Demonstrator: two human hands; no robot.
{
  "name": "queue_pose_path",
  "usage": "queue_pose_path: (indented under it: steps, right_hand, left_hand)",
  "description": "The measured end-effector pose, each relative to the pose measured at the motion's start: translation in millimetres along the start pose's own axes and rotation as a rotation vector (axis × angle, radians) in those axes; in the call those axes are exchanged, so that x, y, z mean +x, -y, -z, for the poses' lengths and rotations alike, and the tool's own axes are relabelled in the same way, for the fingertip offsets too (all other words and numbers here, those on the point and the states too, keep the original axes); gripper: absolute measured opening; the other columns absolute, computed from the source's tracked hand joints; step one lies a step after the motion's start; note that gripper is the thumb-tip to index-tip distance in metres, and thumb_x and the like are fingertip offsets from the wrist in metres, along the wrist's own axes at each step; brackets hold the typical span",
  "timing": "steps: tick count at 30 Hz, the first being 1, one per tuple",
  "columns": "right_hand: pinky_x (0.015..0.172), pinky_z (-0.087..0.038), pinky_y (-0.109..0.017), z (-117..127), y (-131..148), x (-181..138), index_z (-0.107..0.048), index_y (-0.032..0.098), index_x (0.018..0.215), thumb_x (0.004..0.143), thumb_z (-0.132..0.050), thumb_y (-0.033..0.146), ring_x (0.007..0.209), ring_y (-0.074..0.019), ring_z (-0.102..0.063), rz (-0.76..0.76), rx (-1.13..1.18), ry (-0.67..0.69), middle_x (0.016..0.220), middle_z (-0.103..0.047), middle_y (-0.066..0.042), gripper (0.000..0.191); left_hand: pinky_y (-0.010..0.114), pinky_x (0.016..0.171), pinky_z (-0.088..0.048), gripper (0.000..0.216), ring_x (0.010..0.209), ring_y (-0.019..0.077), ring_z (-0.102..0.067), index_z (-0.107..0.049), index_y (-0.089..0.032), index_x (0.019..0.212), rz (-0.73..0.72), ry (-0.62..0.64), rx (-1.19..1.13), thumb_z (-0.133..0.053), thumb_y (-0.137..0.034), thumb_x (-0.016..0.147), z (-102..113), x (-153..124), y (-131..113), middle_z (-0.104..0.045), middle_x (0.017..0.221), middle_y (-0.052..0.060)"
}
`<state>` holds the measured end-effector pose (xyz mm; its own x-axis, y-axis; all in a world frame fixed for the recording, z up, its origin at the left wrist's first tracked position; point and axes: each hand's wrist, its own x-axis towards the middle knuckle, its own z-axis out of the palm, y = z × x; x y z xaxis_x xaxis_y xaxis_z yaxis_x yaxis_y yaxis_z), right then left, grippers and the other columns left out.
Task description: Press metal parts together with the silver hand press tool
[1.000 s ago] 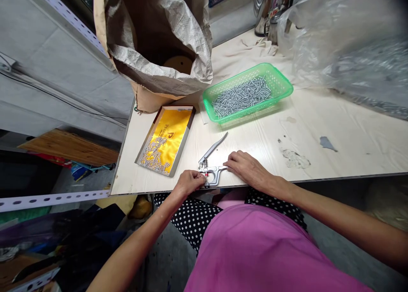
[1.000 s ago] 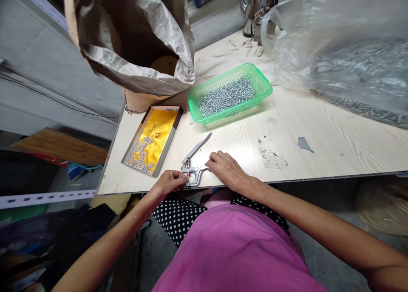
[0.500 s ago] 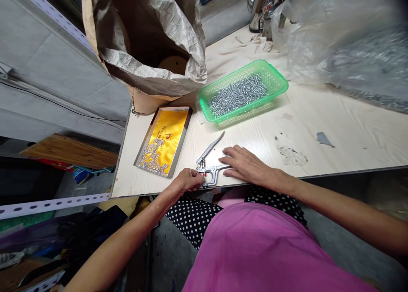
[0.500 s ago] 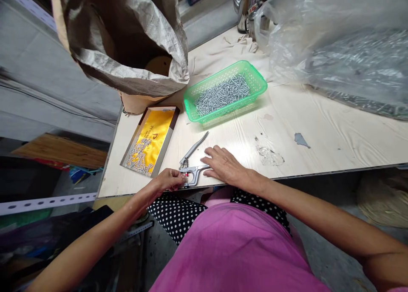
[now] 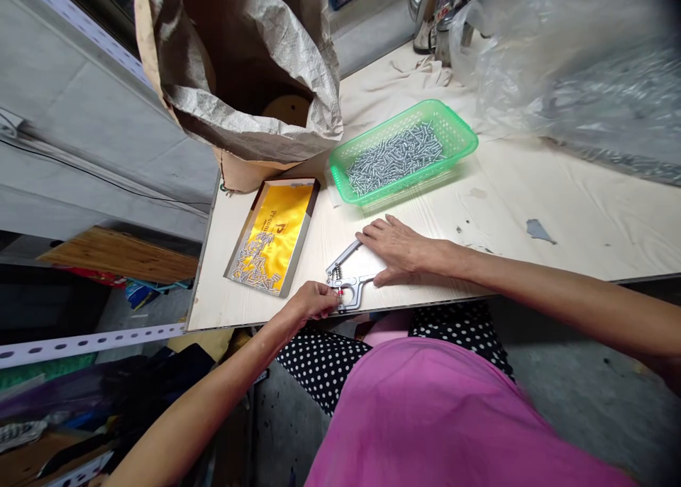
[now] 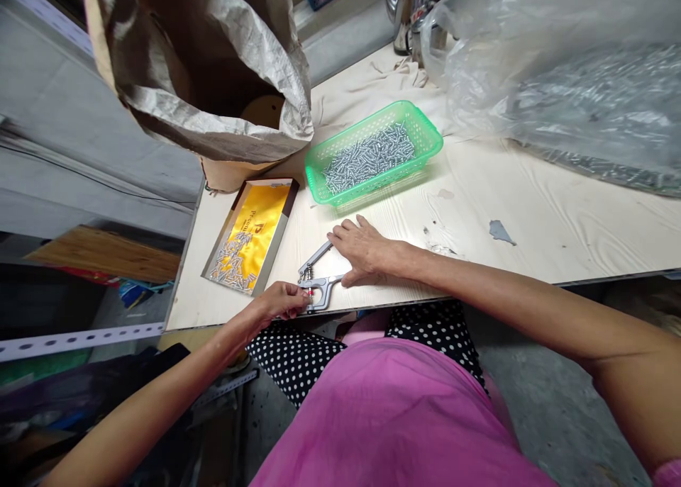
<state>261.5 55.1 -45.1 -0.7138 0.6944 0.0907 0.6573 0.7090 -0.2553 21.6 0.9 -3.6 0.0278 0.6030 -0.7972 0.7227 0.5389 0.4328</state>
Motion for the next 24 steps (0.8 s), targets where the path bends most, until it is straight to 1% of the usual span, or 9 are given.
queue_pose_path:
  steps: [6,8,11,13,14,16,18,20,24]
  right_hand:
    - [0.087,-0.039,-0.045,6,7,-4,-0.062,0.013,0.109,0.064,-0.078,0.064,0.099,-0.0318,-0.05,-0.018,-0.062,0.015,0.109,-0.061,-0.015,0.069]
    - [0.083,-0.039,-0.042,8,10,-6,-0.064,0.014,0.101,0.069,-0.078,0.059,0.097,-0.03,-0.05,-0.027,-0.065,0.032,0.104,-0.062,-0.014,0.057]
    - [0.078,-0.039,-0.037,10,16,-10,-0.064,0.013,0.095,0.075,-0.078,0.048,0.095,-0.0279,-0.051,-0.033,-0.036,0.043,0.1,-0.062,-0.013,0.042]
    - [0.077,-0.039,-0.036,10,19,-12,-0.064,0.013,0.094,0.077,-0.078,0.044,0.096,-0.0273,-0.051,-0.038,-0.021,0.034,0.1,-0.062,-0.012,0.038]
    - [0.076,-0.039,-0.036,10,20,-13,-0.064,0.013,0.095,0.078,-0.078,0.042,0.096,-0.0273,-0.052,-0.043,-0.02,0.025,0.1,-0.062,-0.013,0.036]
    - [0.076,-0.04,-0.036,9,22,-14,-0.064,0.013,0.097,0.078,-0.077,0.041,0.095,-0.0275,-0.052,-0.049,-0.023,0.006,0.101,-0.062,-0.013,0.036]
    - [0.076,-0.041,-0.036,8,23,-16,-0.064,0.012,0.1,0.078,-0.077,0.042,0.095,-0.0278,-0.052,-0.05,-0.021,-0.004,0.101,-0.062,-0.014,0.039]
    - [0.077,-0.043,-0.037,9,23,-19,-0.062,0.011,0.106,0.076,-0.078,0.043,0.096,-0.0282,-0.052,-0.052,-0.013,-0.004,0.104,-0.062,-0.014,0.046]
    - [0.079,-0.046,-0.038,15,26,-25,-0.058,0.01,0.119,0.071,-0.081,0.041,0.098,-0.0289,-0.053,-0.097,-0.018,0.021,0.11,-0.062,-0.015,0.061]
  left_hand:
    - [0.022,0.046,-0.029,0.034,0.046,0.0087,-0.045,-0.054,-0.017,0.055,0.02,0.007,-0.01,-0.072,-0.043,0.068,0,-1,-2,-0.049,0.048,-0.005]
    - [0.023,0.049,-0.031,0.034,0.048,0.0102,-0.047,-0.055,-0.017,0.055,-0.007,-0.029,0.07,-0.07,-0.043,0.073,-1,-5,-1,-0.05,0.05,-0.004]
    - [0.026,0.056,-0.038,0.031,0.059,0.0143,-0.053,-0.062,-0.017,0.061,-0.207,-0.316,0.36,-0.065,-0.04,0.082,-5,-14,-2,-0.057,0.06,0.001]
    - [0.028,0.065,-0.043,0.024,0.074,0.0186,-0.058,-0.068,-0.018,0.075,-0.436,-0.509,0.539,-0.063,-0.038,0.087,-11,-17,-5,-0.063,0.076,0.005]
    - [0.03,0.07,-0.046,0.02,0.083,0.021,-0.059,-0.069,-0.018,0.084,-0.554,-0.553,0.606,-0.064,-0.038,0.087,-15,-17,-8,-0.065,0.086,0.006]
    - [0.036,0.081,-0.049,0.028,0.1,0.0257,-0.057,-0.067,-0.019,0.106,-0.754,-0.557,0.717,-0.07,-0.036,0.084,-22,-10,-16,-0.065,0.107,0.009]
    - [0.041,0.091,-0.049,0.051,0.111,0.0287,-0.053,-0.058,-0.018,0.124,-0.868,-0.513,0.806,-0.075,-0.035,0.079,-26,3,-24,-0.06,0.124,0.012]
    - [0.044,0.096,-0.047,0.067,0.114,0.0301,-0.052,-0.048,-0.016,0.134,-0.903,-0.455,0.858,-0.077,-0.036,0.078,-27,16,-30,-0.057,0.131,0.014]
    - [0.045,0.095,-0.047,0.078,0.112,0.0307,-0.052,-0.04,-0.014,0.141,-0.877,-0.393,0.942,-0.075,-0.043,0.078,-24,29,-41,-0.056,0.128,0.015]
